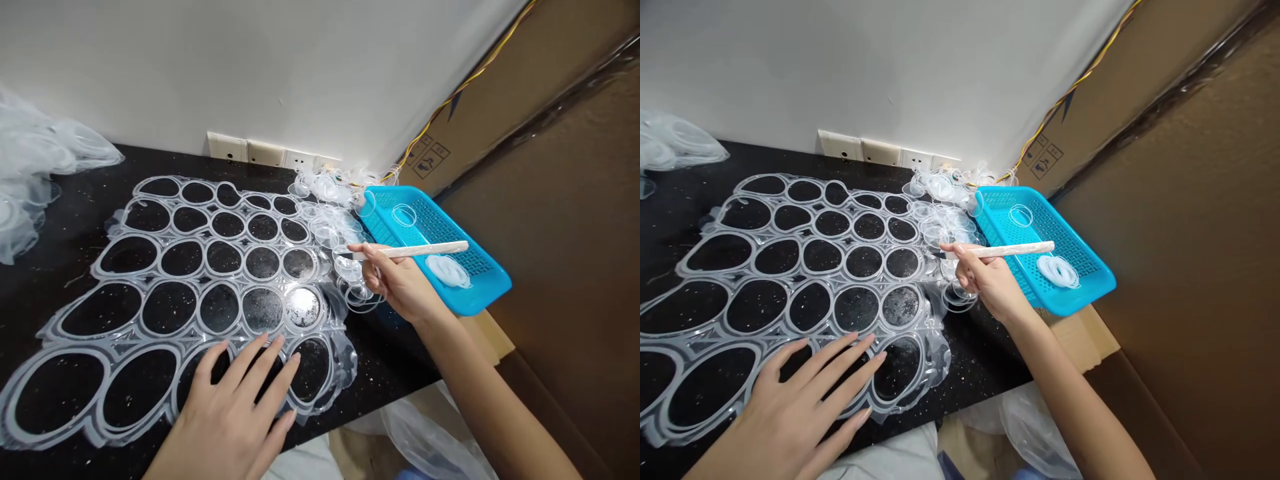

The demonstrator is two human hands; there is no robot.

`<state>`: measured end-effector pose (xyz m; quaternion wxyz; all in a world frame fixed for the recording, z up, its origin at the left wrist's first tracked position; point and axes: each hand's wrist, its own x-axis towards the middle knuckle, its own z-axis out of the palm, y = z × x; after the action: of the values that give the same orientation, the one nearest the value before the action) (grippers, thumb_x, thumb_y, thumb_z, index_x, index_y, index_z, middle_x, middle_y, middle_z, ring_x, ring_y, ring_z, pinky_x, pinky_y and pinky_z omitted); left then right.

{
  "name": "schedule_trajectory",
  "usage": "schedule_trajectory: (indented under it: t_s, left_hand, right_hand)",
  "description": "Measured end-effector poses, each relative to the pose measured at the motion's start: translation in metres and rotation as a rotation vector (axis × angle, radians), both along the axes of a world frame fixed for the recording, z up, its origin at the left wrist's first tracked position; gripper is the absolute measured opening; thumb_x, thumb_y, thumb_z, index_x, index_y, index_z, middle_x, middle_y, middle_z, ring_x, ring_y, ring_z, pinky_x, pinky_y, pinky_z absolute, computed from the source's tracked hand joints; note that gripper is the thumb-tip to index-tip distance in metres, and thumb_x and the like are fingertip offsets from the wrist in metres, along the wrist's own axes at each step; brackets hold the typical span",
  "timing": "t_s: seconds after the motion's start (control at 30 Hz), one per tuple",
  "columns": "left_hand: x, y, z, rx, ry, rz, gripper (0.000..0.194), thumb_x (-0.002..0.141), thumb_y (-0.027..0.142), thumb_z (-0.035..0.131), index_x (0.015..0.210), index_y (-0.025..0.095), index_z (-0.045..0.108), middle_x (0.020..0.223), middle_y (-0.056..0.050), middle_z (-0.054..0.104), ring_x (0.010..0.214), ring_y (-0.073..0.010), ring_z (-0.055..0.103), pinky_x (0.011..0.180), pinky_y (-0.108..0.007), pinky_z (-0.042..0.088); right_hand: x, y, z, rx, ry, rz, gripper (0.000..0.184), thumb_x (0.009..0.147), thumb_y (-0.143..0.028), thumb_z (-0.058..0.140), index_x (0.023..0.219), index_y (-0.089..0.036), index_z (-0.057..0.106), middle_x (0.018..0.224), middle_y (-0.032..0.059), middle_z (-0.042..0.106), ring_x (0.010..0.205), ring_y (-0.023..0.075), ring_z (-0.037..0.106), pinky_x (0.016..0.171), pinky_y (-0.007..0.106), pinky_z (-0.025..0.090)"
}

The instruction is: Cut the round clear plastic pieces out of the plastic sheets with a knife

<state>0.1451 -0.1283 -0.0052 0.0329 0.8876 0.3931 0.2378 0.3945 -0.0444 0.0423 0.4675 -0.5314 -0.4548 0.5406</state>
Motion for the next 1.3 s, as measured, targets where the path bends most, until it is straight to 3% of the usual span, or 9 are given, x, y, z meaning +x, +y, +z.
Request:
schedule_trajectory:
  t_s: [0.17,0.33,0.4,0.6,0.73,0.8,0.9,1.07,1.3]
  left_hand:
    - [0.005,0.002,0.005,-0.002,0.004,-0.024,0.033,0.091,0.041,0.04,0.116,0.028,0.058,0.12,0.001,0.061,0.114,-0.0195,0.051,0.105,-0.04,0.018]
    - [0.01,-0.001,0.007,0.031,0.029,-0.068,0.032,0.091,0.039,0.041,0.115,0.027,0.058,0.121,-0.002,0.06,0.115,-0.0198,0.05,0.103,-0.04,0.019]
    - [0.013,-0.001,0.007,0.048,0.058,-0.091,0.033,0.091,0.04,0.04,0.114,0.026,0.059,0.123,-0.003,0.059,0.116,-0.02,0.048,0.102,-0.04,0.02]
    - [0.021,0.001,0.005,0.082,0.055,-0.135,0.031,0.09,0.04,0.042,0.109,0.025,0.062,0.115,-0.001,0.063,0.111,-0.0192,0.051,0.098,-0.038,0.021]
    - [0.027,0.0,0.003,0.053,0.097,-0.118,0.034,0.089,0.042,0.043,0.114,0.025,0.059,0.126,-0.006,0.056,0.119,-0.0209,0.046,0.1,-0.04,0.018]
    - [0.031,-0.003,0.001,0.031,0.134,-0.084,0.039,0.087,0.047,0.045,0.118,0.026,0.056,0.13,-0.011,0.051,0.122,-0.0228,0.044,0.1,-0.041,0.017]
    - [0.036,-0.008,-0.003,0.015,0.153,-0.035,0.049,0.084,0.058,0.044,0.12,0.027,0.055,0.131,-0.015,0.049,0.121,-0.025,0.044,0.098,-0.042,0.017]
    - [0.04,-0.01,-0.008,0.008,0.158,-0.028,0.057,0.081,0.065,0.04,0.121,0.027,0.055,0.13,-0.015,0.051,0.122,-0.0255,0.042,0.098,-0.04,0.016]
    - [0.04,-0.008,-0.008,-0.02,0.177,-0.024,0.058,0.082,0.068,0.034,0.12,0.03,0.056,0.128,-0.009,0.054,0.121,-0.0265,0.041,0.092,-0.041,0.02]
  right_hand:
    - [-0.002,-0.002,0.002,-0.069,0.116,0.051,0.031,0.077,-0.042,0.064,0.096,-0.017,0.066,0.048,-0.0051,0.049,0.039,0.0036,0.041,0.035,0.014,0.021]
    - [-0.004,-0.004,0.004,-0.155,0.38,0.029,0.025,0.071,-0.037,0.071,0.088,-0.02,0.066,0.06,-0.0032,0.058,0.05,0.0045,0.052,0.046,0.014,0.041]
    - [-0.001,-0.005,0.004,-0.146,0.414,-0.006,0.025,0.07,-0.038,0.072,0.088,-0.021,0.067,0.06,-0.0043,0.058,0.052,0.0041,0.053,0.05,0.015,0.044]
    - [0.016,-0.007,0.005,0.147,0.15,-0.113,0.025,0.073,-0.042,0.07,0.09,-0.023,0.07,0.061,-0.0027,0.059,0.064,0.0077,0.058,0.063,0.018,0.048]
    - [0.018,-0.008,0.003,0.164,0.136,-0.092,0.021,0.075,-0.043,0.067,0.087,-0.025,0.071,0.057,-0.004,0.053,0.058,0.0062,0.052,0.06,0.019,0.046]
    - [0.012,-0.011,-0.001,0.155,0.046,-0.027,0.022,0.078,-0.043,0.065,0.088,-0.024,0.071,0.055,-0.0038,0.051,0.053,0.0052,0.046,0.051,0.017,0.04]
    - [-0.002,-0.016,-0.01,0.106,-0.146,0.187,0.026,0.083,-0.041,0.059,0.092,-0.02,0.071,0.056,-0.0025,0.052,0.049,0.0048,0.041,0.043,0.017,0.032]
    - [-0.019,-0.022,-0.019,0.17,-0.394,0.464,0.021,0.086,-0.028,0.055,0.094,-0.016,0.07,0.07,0.0009,0.061,0.062,0.0079,0.055,0.057,0.02,0.046]
    - [-0.02,-0.022,-0.021,0.346,-0.501,0.626,0.02,0.089,-0.019,0.051,0.095,-0.011,0.068,0.08,0.0045,0.067,0.071,0.0098,0.059,0.067,0.022,0.049]
